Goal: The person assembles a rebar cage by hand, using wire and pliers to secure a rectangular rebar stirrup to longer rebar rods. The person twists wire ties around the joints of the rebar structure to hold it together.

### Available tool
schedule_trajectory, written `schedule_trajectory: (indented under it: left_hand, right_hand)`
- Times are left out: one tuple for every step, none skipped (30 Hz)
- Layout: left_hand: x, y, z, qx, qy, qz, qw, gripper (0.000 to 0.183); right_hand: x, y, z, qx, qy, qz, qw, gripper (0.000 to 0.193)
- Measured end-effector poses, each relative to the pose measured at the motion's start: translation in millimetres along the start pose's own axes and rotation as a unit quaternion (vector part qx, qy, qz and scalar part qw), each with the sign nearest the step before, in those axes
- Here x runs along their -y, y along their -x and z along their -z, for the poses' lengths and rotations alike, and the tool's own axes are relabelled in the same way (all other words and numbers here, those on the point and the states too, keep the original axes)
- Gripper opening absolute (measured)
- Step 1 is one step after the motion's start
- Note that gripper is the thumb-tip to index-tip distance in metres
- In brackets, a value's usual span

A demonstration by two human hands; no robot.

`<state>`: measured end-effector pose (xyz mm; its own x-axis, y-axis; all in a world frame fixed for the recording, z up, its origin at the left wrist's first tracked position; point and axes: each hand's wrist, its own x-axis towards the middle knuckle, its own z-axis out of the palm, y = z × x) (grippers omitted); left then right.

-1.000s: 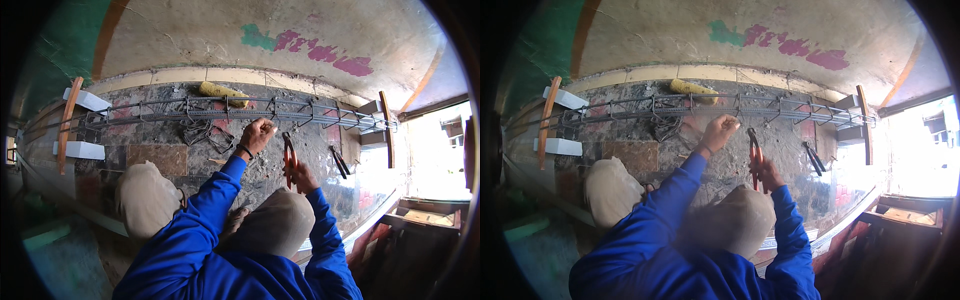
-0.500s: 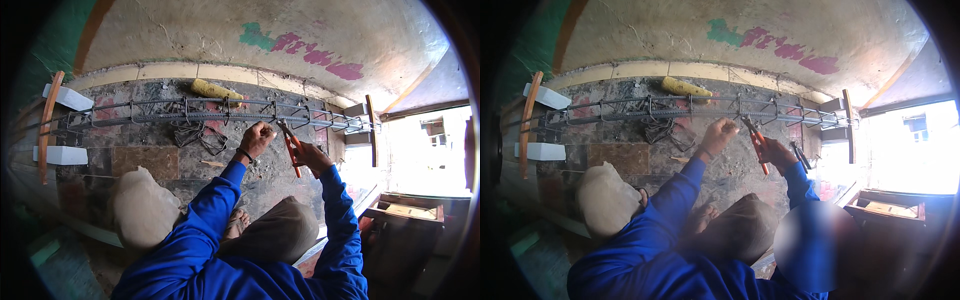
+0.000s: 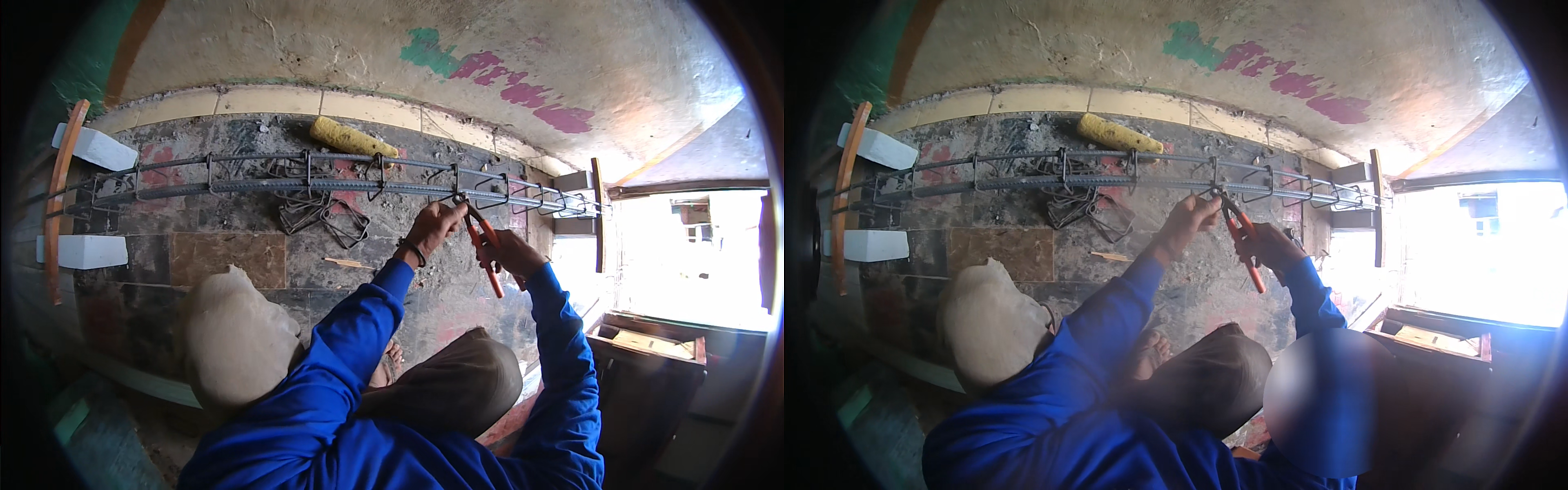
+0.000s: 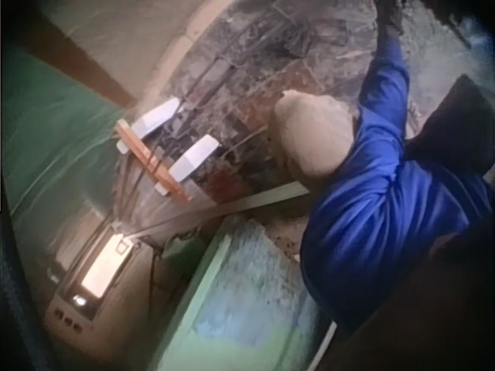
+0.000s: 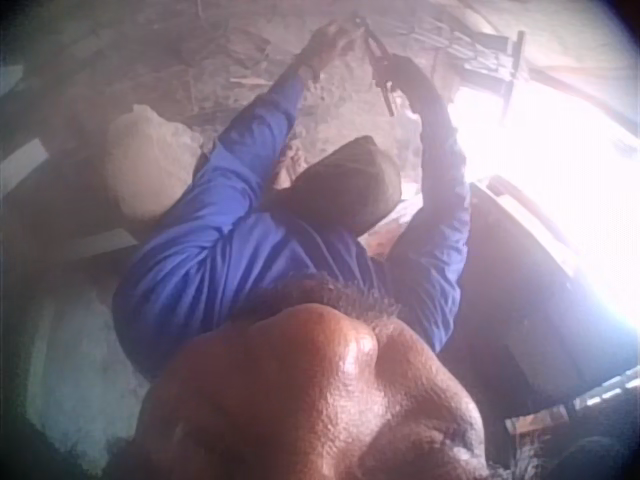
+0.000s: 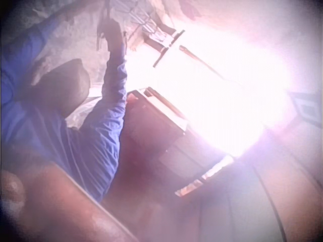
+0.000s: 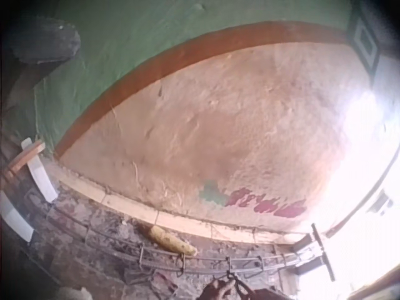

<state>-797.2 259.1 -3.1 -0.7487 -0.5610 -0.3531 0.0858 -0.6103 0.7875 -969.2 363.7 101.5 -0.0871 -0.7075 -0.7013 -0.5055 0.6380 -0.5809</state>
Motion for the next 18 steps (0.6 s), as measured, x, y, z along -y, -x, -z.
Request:
schedule_trajectory:
  left_hand:
    - [1.2, -4.2, -6.3, 0.022, 0.174, 0.069, 0.982, 0.037]
    - [2.3, -9.7, -8.9, 0.097, 0.293, 0.071, 0.948, 0.035]
    - [10.2, -17.8, -17.8, 0.108, 0.333, 0.051, 0.935, 0.032]
    - [16.3, -26.8, -24.5, 0.114, 0.373, 0.026, 0.920, 0.030]
    - [21.5, -35.8, -32.5, 0.121, 0.412, 0.001, 0.903, 0.028]
    - [18.5, -31.0, -52.4, 0.061, 0.427, 0.009, 0.902, 0.021]
    - [24.0, -36.4, -52.1, 0.081, 0.451, -0.015, 0.889, 0.016]
    - [29.2, -41.2, -53.9, 0.071, 0.472, -0.020, 0.878, 0.014]
    - [34.4, -45.2, -52.3, 0.054, 0.494, -0.025, 0.868, 0.012]
    - [29.7, -42.9, -62.1, 0.011, 0.498, -0.016, 0.867, 0.011]
    - [24.0, -41.2, -71.8, -0.033, 0.500, -0.008, 0.865, 0.010]
    - [21.7, -44.4, -76.3, -0.049, 0.504, -0.013, 0.862, 0.012]
    - [17.4, -45.0, -79.9, -0.055, 0.521, -0.012, 0.852, 0.011]
    - [18.7, -47.6, -84.0, -0.062, 0.525, -0.022, 0.848, 0.010]
    - [24.2, -51.2, -88.6, -0.066, 0.531, -0.032, 0.844, 0.009]
    - [30.0, -53.1, -87.2, -0.071, 0.514, -0.035, 0.854, 0.010]
    - [35.8, -55.3, -85.3, -0.076, 0.497, -0.039, 0.863, 0.010]
    - [39.6, -58.7, -84.5, -0.081, 0.481, -0.042, 0.872, 0.011]
  right_hand:
    - [4.0, -1.0, 0.0, 0.022, -0.049, -0.021, 0.998, 0.024]
    - [7.3, -1.6, 0.3, 0.043, -0.099, -0.042, 0.993, 0.024]
    - [10.7, 3.4, 2.1, 0.059, -0.146, -0.069, 0.985, 0.025]
    - [10.8, 1.3, 1.7, 0.065, -0.193, -0.054, 0.977, 0.029]
    - [11.4, 2.1, 0.0, 0.012, -0.097, -0.045, 0.994, 0.036]
    - [7.5, 10.1, -2.7, -0.047, -0.002, -0.045, 0.998, 0.042]
    - [5.9, 10.9, -12.1, -0.093, 0.094, -0.034, 0.991, 0.049]
    - [0.7, 16.7, -30.9, -0.227, 0.333, 0.128, 0.906, 0.080]
    - [40.0, 31.1, -51.2, -0.247, 0.449, -0.014, 0.859, 0.089]
    - [32.2, 33.7, -60.1, -0.300, 0.515, -0.017, 0.803, 0.084]
    - [24.2, 33.8, -64.3, -0.347, 0.578, -0.017, 0.739, 0.079]
    - [24.3, 31.5, -57.8, -0.346, 0.558, -0.047, 0.753, 0.075]
    - [26.3, 27.9, -48.9, -0.342, 0.554, -0.050, 0.758, 0.068]
    - [23.1, 26.3, -42.9, -0.329, 0.571, -0.054, 0.750, 0.069]
    - [18.7, 26.4, -37.6, -0.319, 0.589, -0.060, 0.740, 0.070]
    - [14.2, 23.5, -30.1, -0.280, 0.576, -0.012, 0.768, 0.067]
    - [10.6, 19.3, -20.8, -0.240, 0.559, 0.036, 0.793, 0.063]
    - [6.9, 14.6, -10.5, -0.198, 0.540, 0.084, 0.814, 0.060]
